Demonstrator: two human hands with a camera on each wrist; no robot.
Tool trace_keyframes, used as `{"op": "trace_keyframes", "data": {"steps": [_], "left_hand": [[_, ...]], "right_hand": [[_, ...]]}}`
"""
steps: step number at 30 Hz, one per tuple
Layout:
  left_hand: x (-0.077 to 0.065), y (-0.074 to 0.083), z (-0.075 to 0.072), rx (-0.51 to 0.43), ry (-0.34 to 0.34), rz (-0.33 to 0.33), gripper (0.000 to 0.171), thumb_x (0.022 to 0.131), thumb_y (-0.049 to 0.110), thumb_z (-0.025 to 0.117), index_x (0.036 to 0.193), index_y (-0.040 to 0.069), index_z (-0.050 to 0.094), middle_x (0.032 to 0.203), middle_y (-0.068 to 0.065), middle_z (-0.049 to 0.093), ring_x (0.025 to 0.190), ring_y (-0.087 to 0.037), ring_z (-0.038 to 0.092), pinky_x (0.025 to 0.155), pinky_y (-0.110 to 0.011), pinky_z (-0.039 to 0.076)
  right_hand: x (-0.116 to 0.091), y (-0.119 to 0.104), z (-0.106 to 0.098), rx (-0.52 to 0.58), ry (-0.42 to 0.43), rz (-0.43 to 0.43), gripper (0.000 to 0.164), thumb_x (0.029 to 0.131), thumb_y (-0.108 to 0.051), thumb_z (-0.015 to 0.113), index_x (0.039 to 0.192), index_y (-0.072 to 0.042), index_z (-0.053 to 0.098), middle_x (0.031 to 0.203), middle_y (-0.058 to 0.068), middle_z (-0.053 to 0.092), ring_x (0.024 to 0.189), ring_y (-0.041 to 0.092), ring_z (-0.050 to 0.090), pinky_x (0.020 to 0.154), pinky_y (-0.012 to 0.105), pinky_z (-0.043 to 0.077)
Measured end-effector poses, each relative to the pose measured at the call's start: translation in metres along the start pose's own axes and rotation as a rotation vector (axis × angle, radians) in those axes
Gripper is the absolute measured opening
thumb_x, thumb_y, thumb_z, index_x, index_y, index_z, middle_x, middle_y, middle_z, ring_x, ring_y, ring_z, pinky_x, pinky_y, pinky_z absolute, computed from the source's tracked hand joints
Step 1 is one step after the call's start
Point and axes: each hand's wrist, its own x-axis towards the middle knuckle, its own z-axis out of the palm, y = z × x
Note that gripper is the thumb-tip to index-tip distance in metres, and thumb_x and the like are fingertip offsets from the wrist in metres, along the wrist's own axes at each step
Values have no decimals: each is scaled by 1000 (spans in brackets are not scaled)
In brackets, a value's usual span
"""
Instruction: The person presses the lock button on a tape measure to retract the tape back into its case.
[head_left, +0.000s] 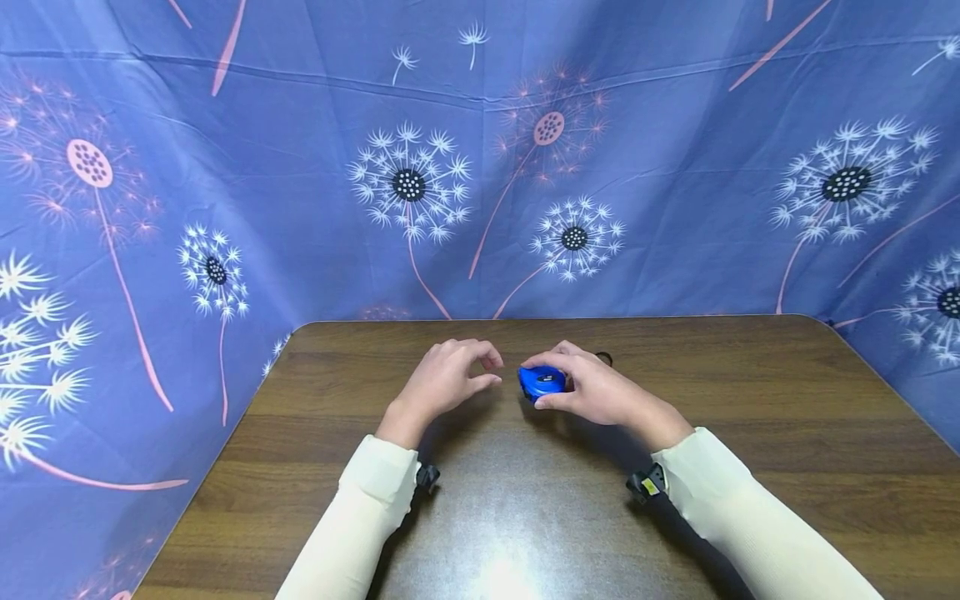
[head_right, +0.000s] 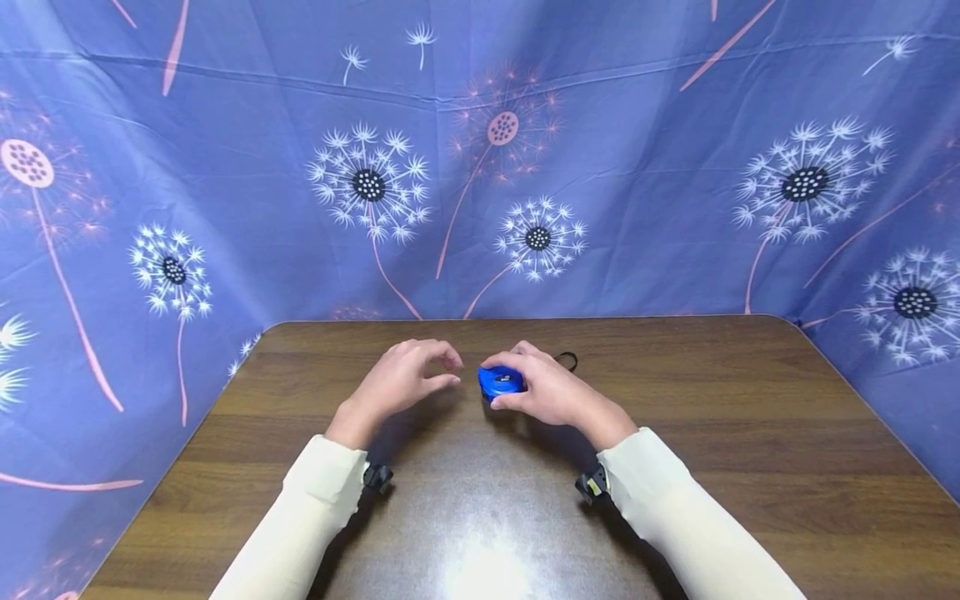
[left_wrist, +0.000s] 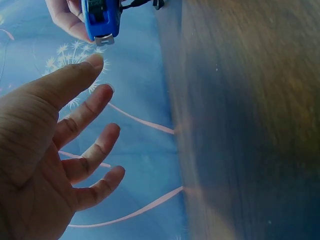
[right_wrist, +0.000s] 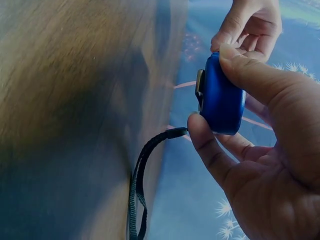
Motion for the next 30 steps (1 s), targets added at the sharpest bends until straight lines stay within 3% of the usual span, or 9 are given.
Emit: {"op": "trace_keyframes", "data": {"steps": [14,30], "left_hand": [[-13,-7,-10,85,-32,-52,34,85,36,87,112,20,74,106,-2,74,98,-24,70,86,-45,53],[-32,-22,-23,197,-46,-143,38,82,46,86,113,27,73,115,1,69,100,-24,68,85,-49,53]], "right_hand": [[-11,13,-7,-45,1,15,51,90,-25,83,137,-20,64,122,10,60,101,22,58,82,40,51],[-49,43,-30,-69,46,84,49,89,-23,84,134,-16,66,114,10,59,89,20,56,72,34,48]]}}
